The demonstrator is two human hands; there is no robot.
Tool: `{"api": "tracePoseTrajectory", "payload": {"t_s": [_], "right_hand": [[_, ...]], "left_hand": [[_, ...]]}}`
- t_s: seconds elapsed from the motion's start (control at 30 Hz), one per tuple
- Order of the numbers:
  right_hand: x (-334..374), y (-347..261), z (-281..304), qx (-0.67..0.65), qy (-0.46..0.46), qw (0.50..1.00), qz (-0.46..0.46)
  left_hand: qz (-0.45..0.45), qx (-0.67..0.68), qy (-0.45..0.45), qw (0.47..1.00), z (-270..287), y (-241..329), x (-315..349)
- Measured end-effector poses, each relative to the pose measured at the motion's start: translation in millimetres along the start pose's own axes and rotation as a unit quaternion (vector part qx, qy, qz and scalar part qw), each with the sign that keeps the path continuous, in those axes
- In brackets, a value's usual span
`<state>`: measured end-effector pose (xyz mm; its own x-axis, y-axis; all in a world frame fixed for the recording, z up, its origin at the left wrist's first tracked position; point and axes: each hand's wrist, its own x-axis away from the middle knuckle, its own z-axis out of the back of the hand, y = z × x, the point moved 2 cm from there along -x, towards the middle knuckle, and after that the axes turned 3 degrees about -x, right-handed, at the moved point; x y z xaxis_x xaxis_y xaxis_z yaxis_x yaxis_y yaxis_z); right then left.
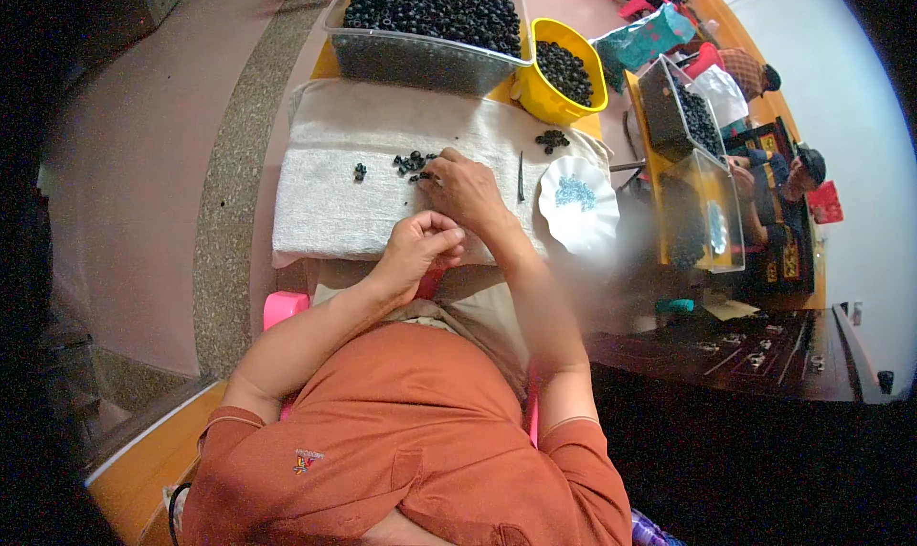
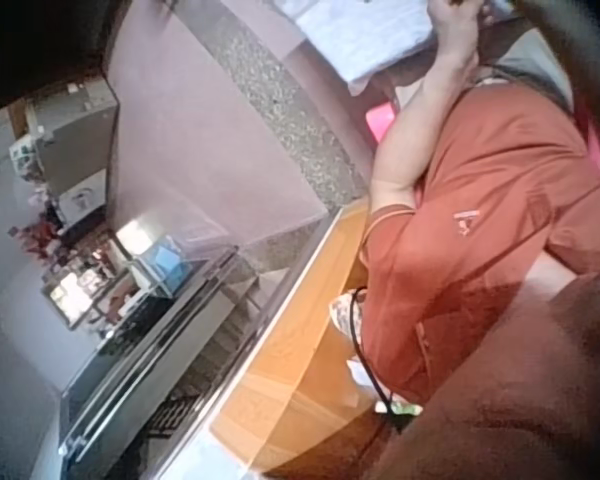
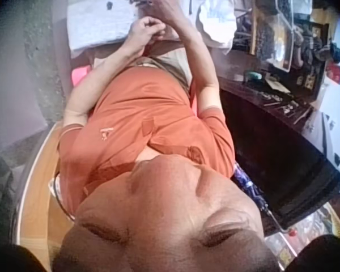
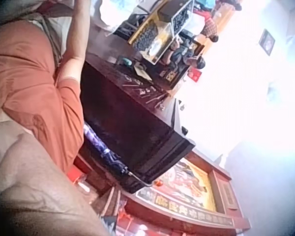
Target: Inspecting and sorting small black beads from a pile on a table.
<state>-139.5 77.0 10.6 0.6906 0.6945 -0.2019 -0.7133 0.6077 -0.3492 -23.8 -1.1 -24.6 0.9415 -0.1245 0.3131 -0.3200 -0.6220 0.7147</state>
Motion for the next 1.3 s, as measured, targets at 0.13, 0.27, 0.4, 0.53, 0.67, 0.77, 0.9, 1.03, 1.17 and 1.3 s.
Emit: {"api": "tracePoseTrajectory", "payload": {"t_s": [0.13,0.27,0.4,0.53,0.67,0.77,0.9,1.03,1.17,1.3], "right_hand": [[12.3,12.4,4.7,-0.062,0.046,0.997,0.01],[29.9,11.9,14.3,-0.17,0.079,0.982,-0.037],[44.8,4.3,20.4,-0.253,0.104,0.961,-0.041],[56.9,-2.6,26.5,-0.294,0.081,0.951,-0.056],[62.8,-3.1,27.0,-0.29,0.095,0.952,0.002],[68.7,-0.1,20.5,-0.303,0.089,0.949,0.02],[71.8,-6.0,20.6,-0.255,0.122,0.957,0.061],[77.4,-9.7,18.6,-0.253,0.155,0.953,0.057],[79.3,-17.1,20.0,-0.306,0.167,0.937,0.037],[81.6,-15.4,20.4,-0.307,0.161,0.938,0.024]], "left_hand": [[-0.005,-0.002,0.007,1.0,0.8,2.9,0.2],[-0.018,0.0,0.021,1.0,4.8,4.0,-1.7],[-0.052,0.015,0.061,0.997,7.5,3.0,-4.2],[-0.045,0.045,0.055,0.996,4.3,9.5,-2.7],[-0.038,0.092,0.008,0.995,4.3,10.6,-1.7],[-0.039,0.11,-0.009,0.993,4.1,11.1,-1.1],[-0.034,0.126,-0.022,0.991,8.3,8.0,-4.5],[-0.022,0.118,-0.033,0.992,4.9,14.4,-1.2],[-0.03,0.126,-0.035,0.991,6.1,7.3,-4.5],[-0.024,0.107,-0.035,0.993,7.9,6.2,-6.4]]}}
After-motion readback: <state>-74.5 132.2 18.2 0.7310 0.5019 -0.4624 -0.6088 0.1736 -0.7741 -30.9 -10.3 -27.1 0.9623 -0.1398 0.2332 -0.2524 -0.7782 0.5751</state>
